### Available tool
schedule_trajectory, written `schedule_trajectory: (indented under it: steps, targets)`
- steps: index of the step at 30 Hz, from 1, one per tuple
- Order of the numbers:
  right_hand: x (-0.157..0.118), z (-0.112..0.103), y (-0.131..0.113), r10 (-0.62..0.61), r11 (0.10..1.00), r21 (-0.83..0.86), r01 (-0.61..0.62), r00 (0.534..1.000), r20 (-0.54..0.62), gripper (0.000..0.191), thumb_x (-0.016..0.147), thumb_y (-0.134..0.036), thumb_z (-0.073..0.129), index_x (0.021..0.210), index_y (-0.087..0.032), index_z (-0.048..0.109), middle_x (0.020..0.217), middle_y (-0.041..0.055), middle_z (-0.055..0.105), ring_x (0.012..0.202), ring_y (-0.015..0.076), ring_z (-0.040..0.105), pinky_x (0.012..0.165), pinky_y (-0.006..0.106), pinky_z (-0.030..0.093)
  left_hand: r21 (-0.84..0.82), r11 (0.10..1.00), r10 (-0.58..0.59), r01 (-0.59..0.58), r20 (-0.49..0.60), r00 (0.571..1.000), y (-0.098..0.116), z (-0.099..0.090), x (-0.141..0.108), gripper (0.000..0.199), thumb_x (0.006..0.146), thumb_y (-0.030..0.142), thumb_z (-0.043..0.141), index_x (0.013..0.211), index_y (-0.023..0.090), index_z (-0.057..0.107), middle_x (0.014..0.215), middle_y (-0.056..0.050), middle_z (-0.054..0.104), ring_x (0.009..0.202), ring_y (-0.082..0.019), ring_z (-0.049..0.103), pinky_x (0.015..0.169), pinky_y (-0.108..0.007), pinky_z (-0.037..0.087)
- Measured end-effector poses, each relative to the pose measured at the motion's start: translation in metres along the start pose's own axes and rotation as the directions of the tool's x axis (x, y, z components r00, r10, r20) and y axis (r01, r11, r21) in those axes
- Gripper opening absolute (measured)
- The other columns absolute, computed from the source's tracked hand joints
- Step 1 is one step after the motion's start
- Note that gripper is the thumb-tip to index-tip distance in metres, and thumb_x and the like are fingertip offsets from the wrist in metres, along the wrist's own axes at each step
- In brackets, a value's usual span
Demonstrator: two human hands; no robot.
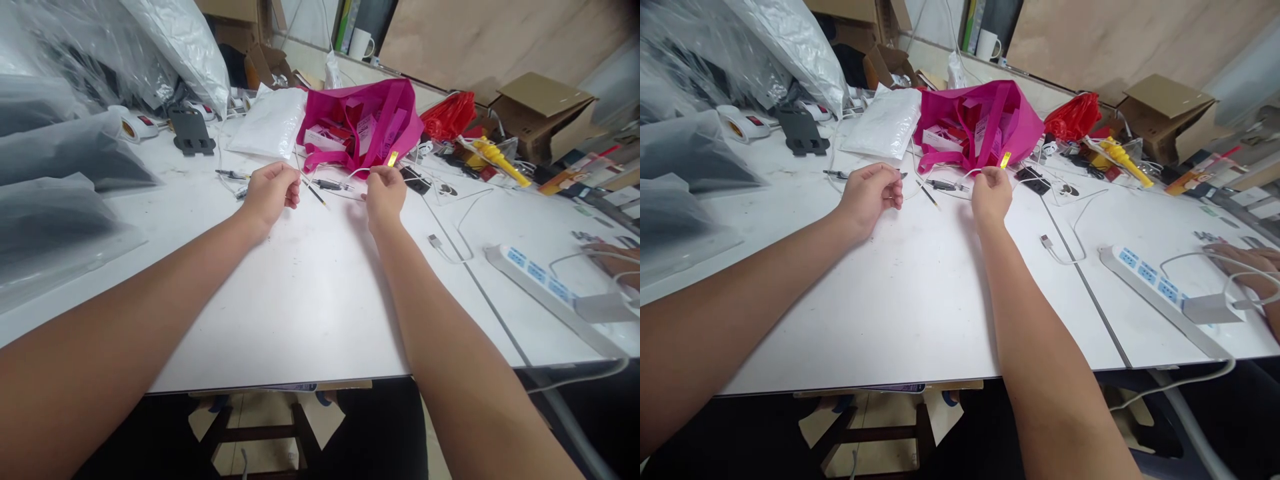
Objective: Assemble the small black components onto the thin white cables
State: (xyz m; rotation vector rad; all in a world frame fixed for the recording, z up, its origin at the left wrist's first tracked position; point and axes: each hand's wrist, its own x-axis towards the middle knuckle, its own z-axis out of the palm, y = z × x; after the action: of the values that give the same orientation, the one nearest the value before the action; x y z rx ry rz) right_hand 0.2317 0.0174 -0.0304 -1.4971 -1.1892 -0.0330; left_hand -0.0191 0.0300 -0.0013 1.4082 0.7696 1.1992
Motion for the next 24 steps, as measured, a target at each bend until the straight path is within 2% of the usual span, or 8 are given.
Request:
schedule_trajectory:
  steps: [2, 4, 7, 10, 15, 20, 22, 24]
  targets:
    - [-0.007, 0.003, -0.005, -0.018, 0.997, -0.070, 0.018, 1.000, 0.001, 0.027, 0.087, -0.023, 0.057, 0.111, -0.021, 0.067, 0.114, 0.0102, 0.075, 0.110, 0.0248, 0.072, 0.107, 0.052, 0.056, 0.022, 1.000, -0.001, 0.001, -0.027, 1.000, -0.001, 0.000, 0.000, 0.021, 0.088, 0.029, 0.066, 0.072, 0.023, 0.054, 0.071, -0.002, 0.061, 0.058, -0.011, 0.054, 0.052, -0.026, 0.049]
    - [-0.015, 0.006, -0.013, -0.035, 0.984, -0.168, 0.054, 0.992, 0.118, 0.035, 0.084, -0.018, 0.061, 0.117, -0.018, 0.072, 0.119, 0.0136, 0.078, 0.116, 0.0288, 0.071, 0.113, 0.055, 0.052, 0.021, 1.000, -0.007, 0.008, -0.041, 0.999, 0.001, 0.002, -0.001, 0.014, 0.084, 0.023, 0.066, 0.074, 0.023, 0.056, 0.077, -0.002, 0.063, 0.058, -0.010, 0.055, 0.051, -0.025, 0.048]
    - [-0.023, 0.009, -0.023, -0.039, 0.928, -0.340, 0.151, 0.949, 0.314, 0.041, 0.088, -0.015, 0.057, 0.124, -0.014, 0.075, 0.125, 0.0180, 0.078, 0.120, 0.0339, 0.070, 0.115, 0.057, 0.050, -0.006, 0.999, -0.047, 0.047, -0.042, 0.998, 0.006, 0.005, -0.005, 0.011, 0.080, 0.013, 0.064, 0.078, 0.022, 0.058, 0.082, 0.000, 0.064, 0.057, -0.009, 0.057, 0.049, -0.023, 0.046]
    - [-0.026, 0.007, -0.028, 0.000, 0.868, -0.459, 0.189, 0.925, 0.381, 0.043, 0.094, -0.016, 0.049, 0.126, -0.014, 0.077, 0.126, 0.0179, 0.078, 0.120, 0.0360, 0.070, 0.111, 0.054, 0.052, -0.024, 0.995, -0.095, 0.094, -0.037, 0.995, 0.011, 0.008, -0.009, 0.012, 0.081, 0.009, 0.061, 0.079, 0.021, 0.060, 0.080, 0.001, 0.062, 0.056, -0.008, 0.057, 0.048, -0.022, 0.044]
    - [-0.024, 0.002, -0.030, 0.044, 0.833, -0.528, 0.164, 0.932, 0.360, 0.038, 0.093, -0.015, 0.048, 0.106, -0.018, 0.083, 0.113, 0.0153, 0.081, 0.112, 0.0367, 0.072, 0.105, 0.053, 0.054, 0.005, 0.994, -0.113, 0.113, -0.020, 0.993, 0.014, 0.012, -0.011, 0.013, 0.086, 0.008, 0.061, 0.081, 0.020, 0.060, 0.078, 0.002, 0.062, 0.054, -0.007, 0.056, 0.046, -0.021, 0.042]
    - [-0.021, 0.003, -0.026, 0.032, 0.852, -0.509, 0.119, 0.960, 0.279, 0.037, 0.091, -0.016, 0.054, 0.117, -0.017, 0.080, 0.120, 0.0173, 0.077, 0.113, 0.0357, 0.070, 0.105, 0.055, 0.052, 0.013, 0.994, -0.105, 0.105, -0.012, 0.994, 0.011, 0.012, -0.012, 0.019, 0.095, 0.020, 0.064, 0.077, 0.020, 0.058, 0.075, 0.001, 0.060, 0.054, -0.008, 0.056, 0.047, -0.022, 0.041]
    - [-0.019, 0.003, -0.024, 0.024, 0.869, -0.486, 0.092, 0.974, 0.227, 0.036, 0.090, -0.016, 0.055, 0.117, -0.018, 0.078, 0.115, 0.0165, 0.076, 0.111, 0.0338, 0.069, 0.105, 0.054, 0.051, 0.014, 0.995, -0.094, 0.094, 0.001, 0.996, 0.010, 0.012, -0.012, 0.027, 0.098, 0.027, 0.064, 0.074, 0.020, 0.055, 0.072, 0.001, 0.058, 0.054, -0.008, 0.055, 0.047, -0.022, 0.041]
    - [-0.017, 0.003, -0.024, 0.007, 0.897, -0.437, 0.068, 0.986, 0.169, 0.030, 0.089, -0.014, 0.054, 0.109, -0.020, 0.076, 0.105, 0.0128, 0.076, 0.105, 0.0300, 0.070, 0.103, 0.052, 0.052, 0.021, 0.996, -0.084, 0.084, 0.009, 0.996, 0.010, 0.013, -0.013, 0.031, 0.100, 0.028, 0.063, 0.072, 0.020, 0.052, 0.068, 0.002, 0.057, 0.053, -0.008, 0.054, 0.047, -0.021, 0.041]
